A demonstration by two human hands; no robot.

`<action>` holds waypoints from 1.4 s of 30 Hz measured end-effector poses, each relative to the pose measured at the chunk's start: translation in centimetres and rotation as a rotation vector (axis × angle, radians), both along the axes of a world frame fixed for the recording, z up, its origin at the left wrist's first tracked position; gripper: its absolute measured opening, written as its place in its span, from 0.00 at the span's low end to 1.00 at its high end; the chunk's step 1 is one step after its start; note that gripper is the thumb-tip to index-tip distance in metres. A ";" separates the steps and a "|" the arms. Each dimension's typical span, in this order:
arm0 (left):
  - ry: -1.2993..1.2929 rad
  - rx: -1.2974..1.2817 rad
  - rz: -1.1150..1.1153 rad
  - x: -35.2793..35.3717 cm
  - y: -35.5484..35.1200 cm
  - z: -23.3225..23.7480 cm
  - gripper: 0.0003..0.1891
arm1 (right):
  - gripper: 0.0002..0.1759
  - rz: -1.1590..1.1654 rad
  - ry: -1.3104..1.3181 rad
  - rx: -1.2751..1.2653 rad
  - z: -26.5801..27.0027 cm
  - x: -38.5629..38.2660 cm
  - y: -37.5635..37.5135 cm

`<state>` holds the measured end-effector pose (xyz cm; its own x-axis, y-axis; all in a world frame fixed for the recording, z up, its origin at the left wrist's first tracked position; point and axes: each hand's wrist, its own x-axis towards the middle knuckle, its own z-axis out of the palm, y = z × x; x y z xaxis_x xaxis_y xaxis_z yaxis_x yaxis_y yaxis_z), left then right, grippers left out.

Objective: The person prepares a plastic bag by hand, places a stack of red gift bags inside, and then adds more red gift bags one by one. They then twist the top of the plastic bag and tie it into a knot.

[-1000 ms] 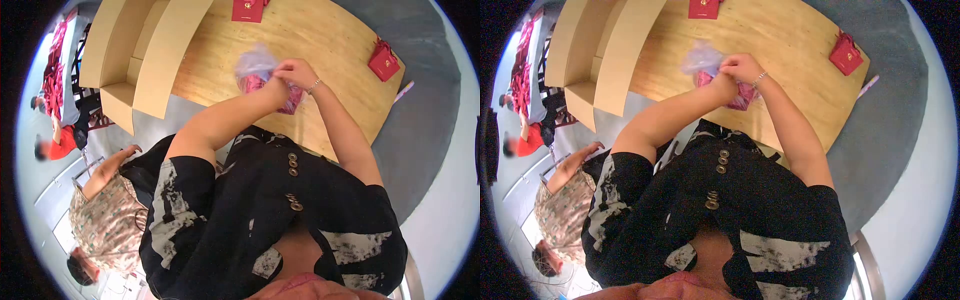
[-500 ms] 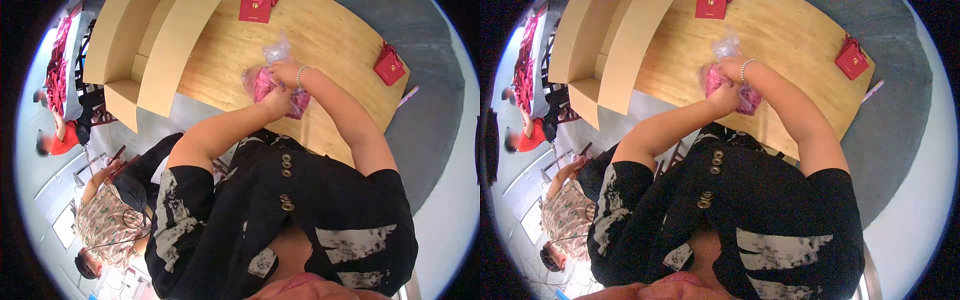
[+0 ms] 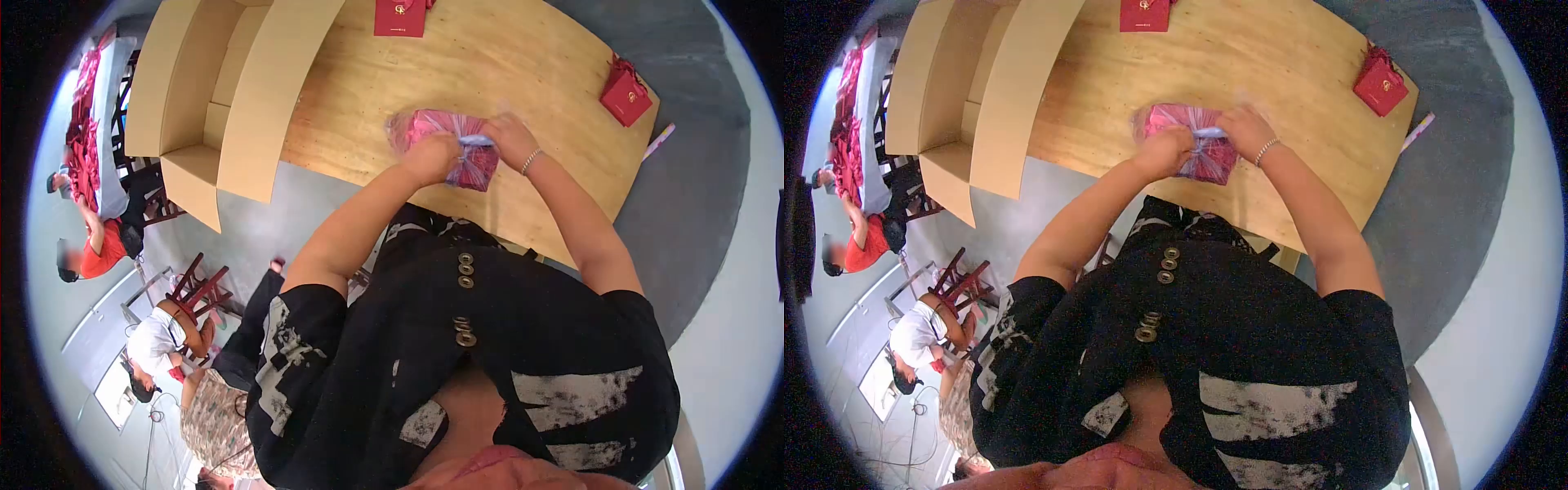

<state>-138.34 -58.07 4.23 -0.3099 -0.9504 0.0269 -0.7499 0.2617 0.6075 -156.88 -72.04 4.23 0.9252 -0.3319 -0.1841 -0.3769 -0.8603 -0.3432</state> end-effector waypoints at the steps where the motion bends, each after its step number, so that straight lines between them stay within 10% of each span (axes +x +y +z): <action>1: 0.080 0.112 0.131 0.0 0.1 -0.2 0.08 | 0.14 0.059 0.008 -0.087 0.4 -0.5 0.8; 5: 0.392 0.607 0.519 -0.2 -0.9 -0.3 0.11 | 0.10 -0.221 0.161 0.135 0.9 -1.6 4.5; 14: 0.543 0.779 0.647 -0.5 -1.7 -2.6 0.07 | 0.13 -0.400 -0.258 0.346 0.8 0.5 10.7; 18: 0.715 0.619 0.570 0.7 -1.8 -4.1 0.06 | 0.15 -0.622 -0.624 0.432 -1.6 2.5 10.4; 27: 0.870 0.603 0.383 1.1 -1.0 -4.6 0.06 | 0.15 -0.520 -0.413 0.348 -2.3 2.0 8.9; 35: 0.326 0.176 0.380 0.4 -0.1 -2.1 0.09 | 0.18 -0.602 -0.419 0.250 -1.2 2.9 8.9; 42: 0.415 0.051 0.468 -0.4 0.3 -2.4 0.11 | 0.11 -0.321 -0.226 0.131 0.0 3.8 6.6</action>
<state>-138.75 -57.73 1.85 0.1656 -0.9862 0.0064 -0.4768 -0.0744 0.8759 -153.03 -65.39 4.20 0.8008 -0.5970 -0.0482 -0.5213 -0.6550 -0.5470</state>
